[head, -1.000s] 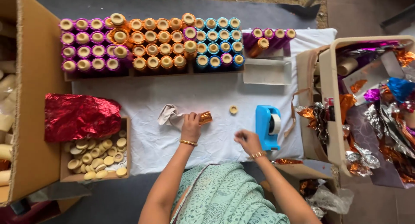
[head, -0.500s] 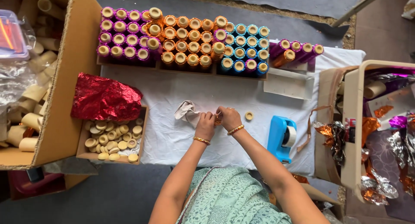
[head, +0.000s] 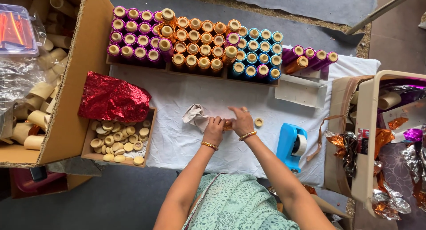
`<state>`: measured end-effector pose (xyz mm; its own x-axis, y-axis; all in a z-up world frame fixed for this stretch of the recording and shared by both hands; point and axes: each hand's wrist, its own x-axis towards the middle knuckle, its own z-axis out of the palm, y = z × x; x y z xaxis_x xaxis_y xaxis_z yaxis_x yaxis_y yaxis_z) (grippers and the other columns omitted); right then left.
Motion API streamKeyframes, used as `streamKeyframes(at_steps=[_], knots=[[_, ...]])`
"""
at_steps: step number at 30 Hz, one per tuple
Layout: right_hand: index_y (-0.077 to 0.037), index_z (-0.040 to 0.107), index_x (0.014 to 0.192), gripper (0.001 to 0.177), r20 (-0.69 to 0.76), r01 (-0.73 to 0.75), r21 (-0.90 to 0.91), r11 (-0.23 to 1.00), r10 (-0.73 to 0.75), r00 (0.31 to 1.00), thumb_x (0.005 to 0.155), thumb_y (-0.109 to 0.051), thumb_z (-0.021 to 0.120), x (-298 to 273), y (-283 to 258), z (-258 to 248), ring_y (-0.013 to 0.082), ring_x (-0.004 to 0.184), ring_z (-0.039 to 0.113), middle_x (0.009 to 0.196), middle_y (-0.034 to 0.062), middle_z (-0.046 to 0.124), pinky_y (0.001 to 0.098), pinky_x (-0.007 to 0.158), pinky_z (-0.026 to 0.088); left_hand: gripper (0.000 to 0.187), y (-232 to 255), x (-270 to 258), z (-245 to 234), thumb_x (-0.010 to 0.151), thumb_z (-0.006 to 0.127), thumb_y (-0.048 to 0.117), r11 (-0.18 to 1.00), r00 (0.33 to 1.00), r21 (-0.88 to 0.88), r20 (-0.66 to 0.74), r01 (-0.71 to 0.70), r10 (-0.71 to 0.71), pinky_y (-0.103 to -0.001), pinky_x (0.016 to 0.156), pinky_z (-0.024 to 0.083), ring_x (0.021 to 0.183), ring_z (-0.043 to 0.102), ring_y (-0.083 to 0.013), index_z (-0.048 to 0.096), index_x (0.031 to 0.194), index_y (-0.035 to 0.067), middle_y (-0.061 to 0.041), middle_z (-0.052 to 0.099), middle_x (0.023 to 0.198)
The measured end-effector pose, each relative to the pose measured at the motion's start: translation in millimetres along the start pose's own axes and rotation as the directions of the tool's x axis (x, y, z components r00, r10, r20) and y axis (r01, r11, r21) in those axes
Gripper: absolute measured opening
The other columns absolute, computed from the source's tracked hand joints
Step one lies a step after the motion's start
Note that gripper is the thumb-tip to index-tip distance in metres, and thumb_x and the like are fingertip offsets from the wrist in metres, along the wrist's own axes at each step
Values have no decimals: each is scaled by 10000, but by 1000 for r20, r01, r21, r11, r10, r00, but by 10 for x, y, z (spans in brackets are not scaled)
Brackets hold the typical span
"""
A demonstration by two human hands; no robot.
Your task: The recorder is wrapping small cylindrical objects in pieces of foil and placing them into a container.
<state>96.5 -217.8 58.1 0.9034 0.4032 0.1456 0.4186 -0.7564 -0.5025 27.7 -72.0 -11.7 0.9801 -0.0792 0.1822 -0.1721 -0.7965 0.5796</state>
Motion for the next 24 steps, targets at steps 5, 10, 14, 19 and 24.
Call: streamKeyframes(at_steps=[5,10,14,19,24], knots=[[-117,689,1209,472,-140,-27,113,993,43,989,768,48,668,-179,62,44,283,981,657,1049,57,756,402,870,540,534,36,12,-67,641,799,-5,1000,1000,-2,20,-12,12,-395,916,513,1028,553,-316,681,1157,67,-95,603,1089],[-174,610,1373,606,30,30,64,998,-32,999,814,36,715,-278,67,147,251,1083,653,1114,24,722,401,942,504,551,13,7,-39,637,815,7,1000,999,-5,45,12,-12,-396,926,510,1036,556,-315,674,1166,60,-98,600,1092],[-203,410,1511,1048,39,116,-20,993,-115,993,583,-39,868,-265,85,202,273,1179,624,1334,87,589,463,967,391,574,2,11,-45,636,831,10,1000,999,-8,48,3,-2,-393,930,507,1046,559,-312,665,1183,57,-100,603,1099],[-263,368,1570,1150,110,-45,33,998,41,993,580,-71,923,-261,230,297,151,1127,652,1262,11,603,425,1007,397,729,69,70,-235,598,849,-7,995,999,-92,38,27,-23,-393,943,499,1053,570,-310,589,1275,69,-98,629,1112],[-203,562,1373,925,147,-35,105,994,19,989,537,-77,937,-214,462,425,159,1059,695,1219,30,615,439,973,437,740,28,71,-186,622,870,3,994,998,-91,36,57,-54,-405,939,486,1027,589,-306,533,1272,109,-78,660,1079]])
